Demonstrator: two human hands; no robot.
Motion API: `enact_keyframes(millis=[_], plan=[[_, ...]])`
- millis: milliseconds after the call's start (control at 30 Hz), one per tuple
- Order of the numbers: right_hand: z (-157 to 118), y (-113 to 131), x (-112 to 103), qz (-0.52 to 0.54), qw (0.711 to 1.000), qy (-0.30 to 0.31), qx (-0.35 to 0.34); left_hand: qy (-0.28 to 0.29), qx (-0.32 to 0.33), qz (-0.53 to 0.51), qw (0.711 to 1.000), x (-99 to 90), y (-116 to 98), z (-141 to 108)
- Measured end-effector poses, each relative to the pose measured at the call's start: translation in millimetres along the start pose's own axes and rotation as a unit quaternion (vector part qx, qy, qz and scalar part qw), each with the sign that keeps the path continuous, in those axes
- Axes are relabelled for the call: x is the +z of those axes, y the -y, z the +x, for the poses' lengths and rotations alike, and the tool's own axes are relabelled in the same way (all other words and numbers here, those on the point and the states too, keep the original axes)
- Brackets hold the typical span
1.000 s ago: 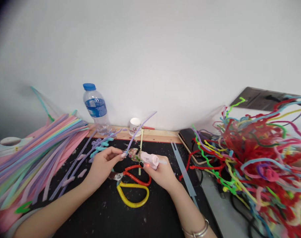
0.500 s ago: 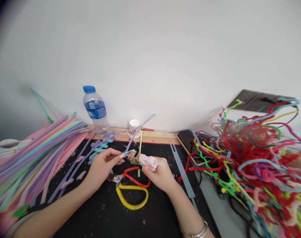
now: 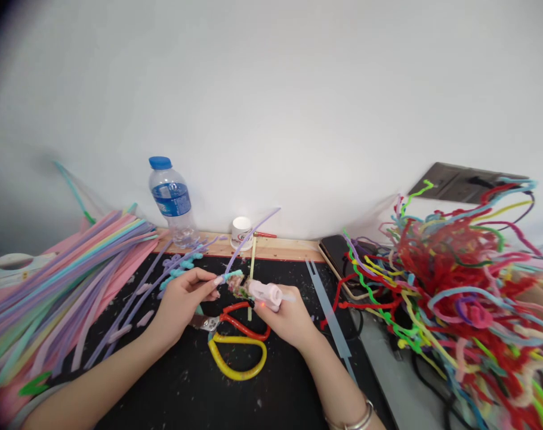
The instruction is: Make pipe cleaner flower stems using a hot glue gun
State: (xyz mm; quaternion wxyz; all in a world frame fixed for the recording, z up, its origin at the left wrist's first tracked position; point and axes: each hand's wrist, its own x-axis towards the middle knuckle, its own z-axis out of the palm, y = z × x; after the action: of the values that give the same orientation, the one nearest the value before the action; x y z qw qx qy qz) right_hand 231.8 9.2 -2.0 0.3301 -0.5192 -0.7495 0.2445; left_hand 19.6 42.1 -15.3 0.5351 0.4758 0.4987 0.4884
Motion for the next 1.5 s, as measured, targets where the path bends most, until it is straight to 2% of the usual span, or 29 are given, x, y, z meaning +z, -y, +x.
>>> enact_keyframes(millis=[300, 500, 600, 733, 867, 933, 1033, 1100, 1167, 1233, 1400, 1500], plan=[[-0.2, -1.5, -2.4, -0.078, 0.996, -0.015, -0.039, -0.024, 0.008, -0.018, 1.0, -1.6, 0.8, -0.2], [-0.1, -3.2, -5.7, -0.136, 0.99, -0.03, -0.022, -0.07, 0.035, -0.046, 0.996, -1.1, -1.1, 1.0], [1.4, -6.7, -4.5, -0.19, 0.981, -0.042, 0.012, -0.076, 0.041, -0.044, 0.995, -1.5, -2.3, 1.6], [3.3, -17.0, -1.6, -0.237, 0.963, -0.093, 0.092, -0.055, 0.048, -0.009, 0.997, 0.0, -6.0, -2.0], [4.0, -20.5, -3.1, -0.235, 0.958, -0.13, 0.099, -0.017, 0.088, 0.033, 0.995, 2.7, -7.2, -9.6], [3.4, -16.5, -5.1, -0.197, 0.966, -0.159, 0.06, 0.013, 0.136, 0.061, 0.989, 3.2, -5.8, -13.5], [0.8, -7.2, -4.4, -0.043, 0.987, -0.153, -0.036, 0.073, 0.22, 0.116, 0.966, 3.4, -3.9, -18.2], [-1.6, -1.8, 0.6, 0.051, 0.989, -0.132, -0.049, 0.117, 0.26, 0.146, 0.947, 4.3, -3.8, -20.3], [-3.8, 1.7, 8.2, 0.093, 0.987, -0.13, -0.027, 0.153, 0.273, 0.166, 0.935, 5.9, -4.2, -21.3], [-5.3, 3.2, 15.7, 0.122, 0.983, -0.139, -0.003, 0.176, 0.254, 0.176, 0.935, 7.8, -4.2, -21.1], [-5.6, 4.3, 21.9, 0.18, 0.973, -0.142, 0.016, 0.193, 0.137, 0.133, 0.962, 10.1, -1.7, -18.9], [-4.1, 7.2, 19.9, 0.211, 0.967, -0.14, 0.025, 0.2, 0.137, 0.139, 0.96, 9.0, -0.6, -18.3]])
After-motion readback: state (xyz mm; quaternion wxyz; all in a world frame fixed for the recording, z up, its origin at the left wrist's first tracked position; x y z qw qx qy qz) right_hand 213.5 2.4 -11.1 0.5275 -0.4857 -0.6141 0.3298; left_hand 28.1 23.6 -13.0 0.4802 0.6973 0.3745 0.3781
